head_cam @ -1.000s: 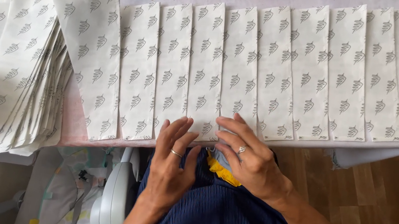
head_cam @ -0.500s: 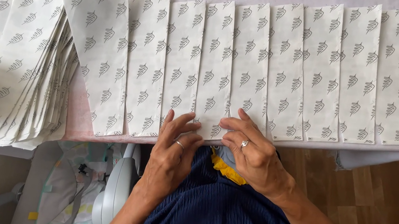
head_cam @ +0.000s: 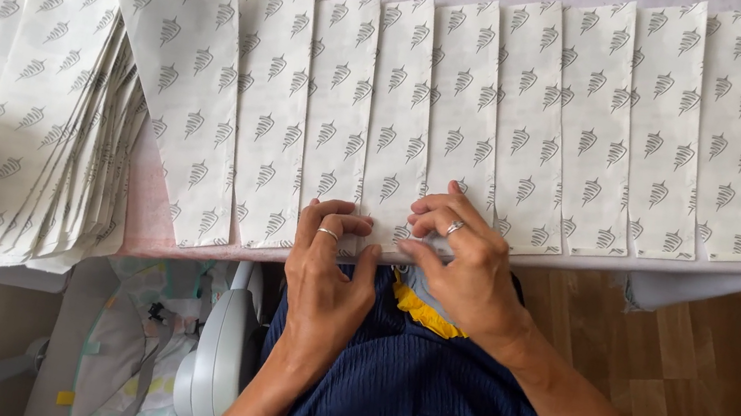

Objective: Laying out paper strips in a fan pattern, applying glue to the edges, and folding them into stacks.

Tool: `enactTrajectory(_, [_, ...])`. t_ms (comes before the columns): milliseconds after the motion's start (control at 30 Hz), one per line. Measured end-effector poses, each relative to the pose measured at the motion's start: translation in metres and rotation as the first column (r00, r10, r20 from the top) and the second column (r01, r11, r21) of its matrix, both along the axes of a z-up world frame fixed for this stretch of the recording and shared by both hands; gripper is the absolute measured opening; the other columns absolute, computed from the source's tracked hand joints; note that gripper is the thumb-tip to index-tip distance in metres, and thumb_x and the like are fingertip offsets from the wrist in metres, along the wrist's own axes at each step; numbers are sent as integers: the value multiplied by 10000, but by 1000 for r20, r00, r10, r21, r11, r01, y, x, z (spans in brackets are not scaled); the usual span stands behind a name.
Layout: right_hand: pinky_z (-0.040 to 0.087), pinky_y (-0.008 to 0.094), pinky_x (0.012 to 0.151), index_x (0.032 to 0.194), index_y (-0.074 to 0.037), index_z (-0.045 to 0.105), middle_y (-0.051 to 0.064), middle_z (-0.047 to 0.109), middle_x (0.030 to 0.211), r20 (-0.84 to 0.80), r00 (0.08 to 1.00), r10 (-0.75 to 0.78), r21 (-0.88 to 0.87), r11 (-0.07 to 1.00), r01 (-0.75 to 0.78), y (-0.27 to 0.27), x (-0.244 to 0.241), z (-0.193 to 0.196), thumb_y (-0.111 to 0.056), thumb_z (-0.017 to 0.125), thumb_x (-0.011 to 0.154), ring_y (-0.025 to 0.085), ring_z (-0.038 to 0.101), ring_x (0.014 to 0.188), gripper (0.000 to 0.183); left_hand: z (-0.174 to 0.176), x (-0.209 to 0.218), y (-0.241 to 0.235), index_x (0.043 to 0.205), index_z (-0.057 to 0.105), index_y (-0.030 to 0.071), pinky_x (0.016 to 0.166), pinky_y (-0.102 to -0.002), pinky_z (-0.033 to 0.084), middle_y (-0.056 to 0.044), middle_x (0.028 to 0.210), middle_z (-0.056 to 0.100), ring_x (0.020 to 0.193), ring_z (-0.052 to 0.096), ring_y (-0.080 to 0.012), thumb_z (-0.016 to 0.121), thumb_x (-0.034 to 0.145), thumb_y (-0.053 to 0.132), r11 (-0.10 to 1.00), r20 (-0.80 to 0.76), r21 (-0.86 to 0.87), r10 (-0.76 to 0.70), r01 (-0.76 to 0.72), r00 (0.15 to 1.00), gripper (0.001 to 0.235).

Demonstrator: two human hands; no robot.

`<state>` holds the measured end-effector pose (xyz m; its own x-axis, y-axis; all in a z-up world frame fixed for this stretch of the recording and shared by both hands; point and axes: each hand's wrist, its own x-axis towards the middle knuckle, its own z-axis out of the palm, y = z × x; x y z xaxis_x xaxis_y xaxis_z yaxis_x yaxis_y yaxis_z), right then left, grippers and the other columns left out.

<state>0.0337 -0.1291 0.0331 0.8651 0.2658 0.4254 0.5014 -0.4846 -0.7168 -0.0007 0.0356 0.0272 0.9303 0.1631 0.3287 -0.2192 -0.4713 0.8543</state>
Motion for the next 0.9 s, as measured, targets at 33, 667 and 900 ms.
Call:
enactTrajectory(33, [429, 508, 1127, 792, -25, 646, 112, 719, 964, -6, 1000, 3, 0, 1000, -3, -3, -2, 0, 7, 853, 766, 315, 745, 972, 211, 0, -3, 1, 898, 640, 27, 1173, -596, 388, -118, 996, 633, 1100, 682, -424, 766, 760, -99, 1000, -6, 0, 3, -3, 1000, 226])
enactTrajectory(667, [477, 473, 1098, 862, -39, 692, 110, 746, 1022, -22, 1000, 21, -45, 999, -22, -7, -4, 8, 40, 792, 811, 312, 742, 1031, 136, -26, -12, -15, 1128, 615, 5, 1121, -526, 461, -142, 1118, 609, 1103, 669, -394, 622, 972, -35, 985, 247, 147, 53, -91, 968, 161])
enactTrajectory(900, [463, 463, 1195, 1091, 81, 675, 188, 665, 1235, 169, 971, 168, -36, 986, -165, 39, -18, 21, 108, 720, 901, 301, 689, 1154, 197, 1, -28, 51, 1260, 582, 52, 1258, -584, 346, -160, 1378, 565, 1292, 634, -290, 653, 946, -64, 979, 201, 196, -88, 48, 976, 342])
